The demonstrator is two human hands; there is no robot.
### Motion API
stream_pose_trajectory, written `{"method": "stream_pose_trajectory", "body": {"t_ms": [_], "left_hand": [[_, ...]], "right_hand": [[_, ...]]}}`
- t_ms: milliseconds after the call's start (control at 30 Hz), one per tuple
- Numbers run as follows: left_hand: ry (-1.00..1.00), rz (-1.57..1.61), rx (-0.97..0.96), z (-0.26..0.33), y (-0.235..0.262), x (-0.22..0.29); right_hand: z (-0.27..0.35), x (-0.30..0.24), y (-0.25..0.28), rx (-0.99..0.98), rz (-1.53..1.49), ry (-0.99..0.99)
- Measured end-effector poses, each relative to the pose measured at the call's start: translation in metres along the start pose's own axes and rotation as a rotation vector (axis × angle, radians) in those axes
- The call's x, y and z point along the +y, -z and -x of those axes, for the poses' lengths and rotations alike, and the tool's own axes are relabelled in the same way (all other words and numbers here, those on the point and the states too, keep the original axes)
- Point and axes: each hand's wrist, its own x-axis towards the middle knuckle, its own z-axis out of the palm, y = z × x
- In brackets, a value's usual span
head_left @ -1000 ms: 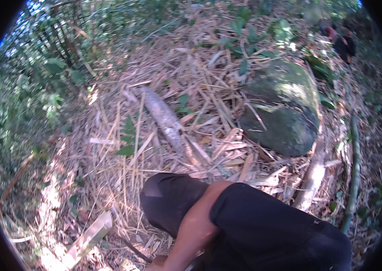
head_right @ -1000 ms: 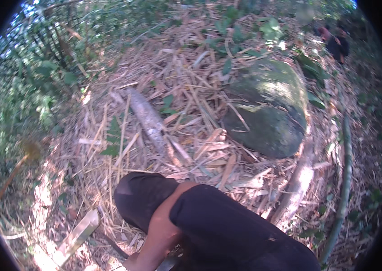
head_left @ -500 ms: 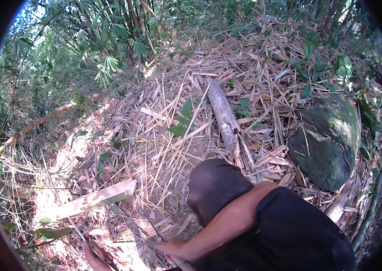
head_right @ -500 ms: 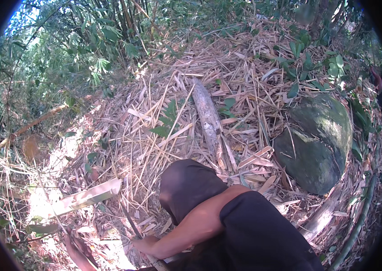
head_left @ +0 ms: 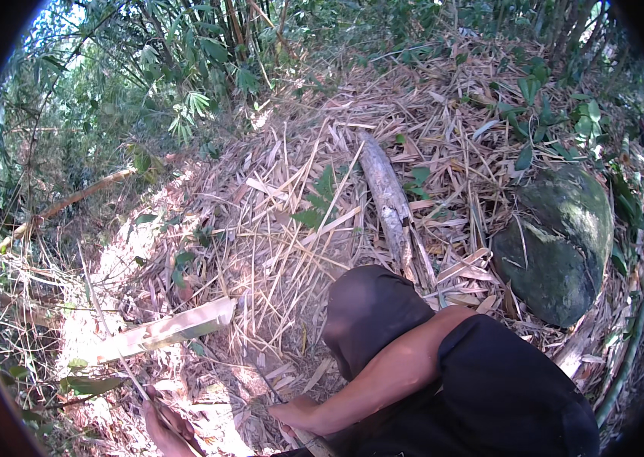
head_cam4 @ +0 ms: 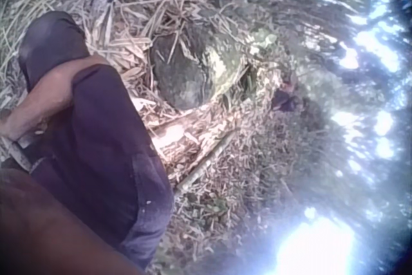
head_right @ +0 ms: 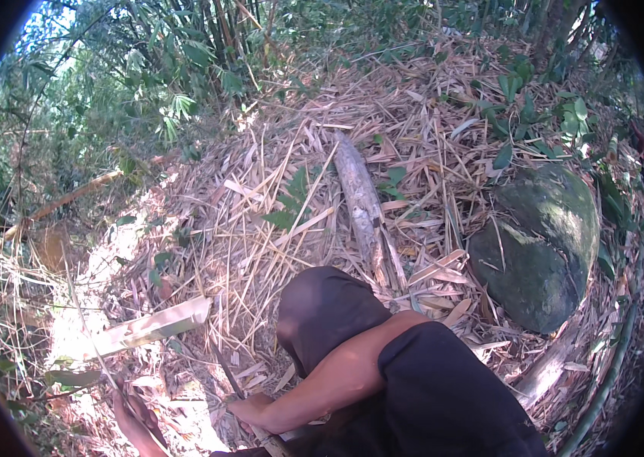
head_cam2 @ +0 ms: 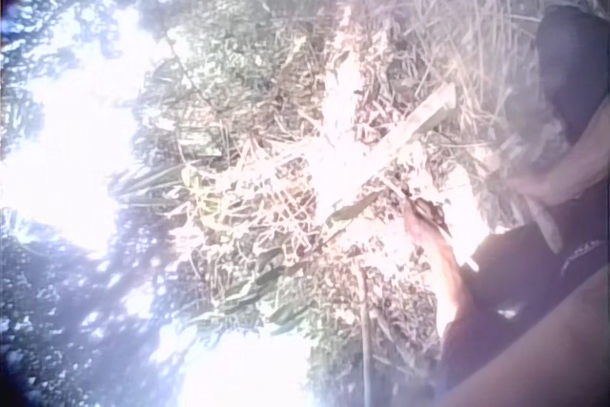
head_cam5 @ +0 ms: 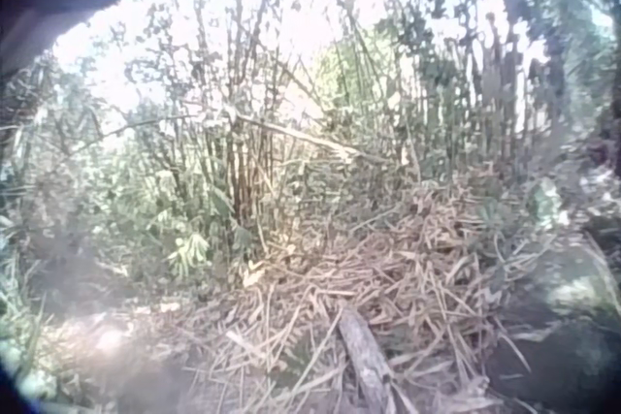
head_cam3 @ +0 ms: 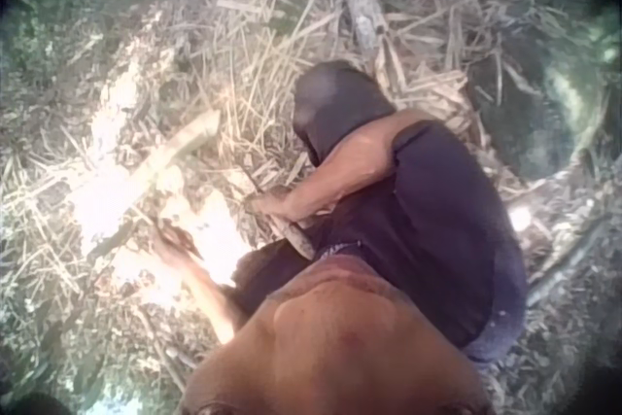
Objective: The person sits on the forest floor and uses a machete to split a long bamboo stalk into thin strips. They repeatedly strike the bamboo against a larger piece to drive the blade through the material, creating multiple thin slivers.
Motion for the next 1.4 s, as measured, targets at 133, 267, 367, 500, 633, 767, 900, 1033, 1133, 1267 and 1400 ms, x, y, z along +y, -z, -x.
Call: {"method": "stream_pose_trajectory", "body": {"t_ms": [133, 267, 367, 500, 633, 767, 900, 1033, 1133, 1267, 1400], "left_hand": [[0.002, -0.004, -0.002, 0.001, -0.002, 0.001], [-0.017, 0.008, -0.014, -0.001, -0.001, -0.002], [-0.026, 0.016, -0.04, 0.001, 0.0, -0.001], [0.008, 0.057, 0.008, 0.001, -0.003, 0.0], [0.001, 0.048, -0.02, 0.0, -0.001, 0.0], [-0.002, 0.053, -0.038, -0.001, 0.004, 0.0], [0.006, 0.052, -0.023, 0.0, 0.002, 0.001], [0.014, 0.035, -0.016, 0.001, 0.0, 0.002], [0.012, 0.016, -0.035, 0.0, 0.002, 0.002], [-0.009, 0.021, -0.057, -0.001, 0.003, 0.0], [0.001, 0.028, -0.052, 0.001, 0.002, 0.002]], "right_hand": [[-0.002, 0.001, -0.001, 0.009, -0.021, -0.011], [-0.01, 0.007, -0.003, 0.008, -0.107, -0.033], [-0.008, 0.005, 0.0, 0.001, -0.11, -0.038], [-0.022, 0.012, -0.003, -0.019, -0.085, -0.058], [-0.026, 0.015, -0.004, -0.014, -0.124, -0.039], [-0.009, 0.005, -0.002, 0.02, -0.175, -0.037], [-0.019, 0.014, -0.004, 0.0, -0.254, 0.001], [-0.028, 0.018, -0.003, 0.004, -0.141, -0.051], [-0.035, 0.023, -0.008, 0.016, -0.189, -0.069], [-0.04, 0.026, -0.007, 0.004, -0.128, -0.078], [-0.037, 0.023, -0.007, 0.008, -0.12, -0.079]]}}
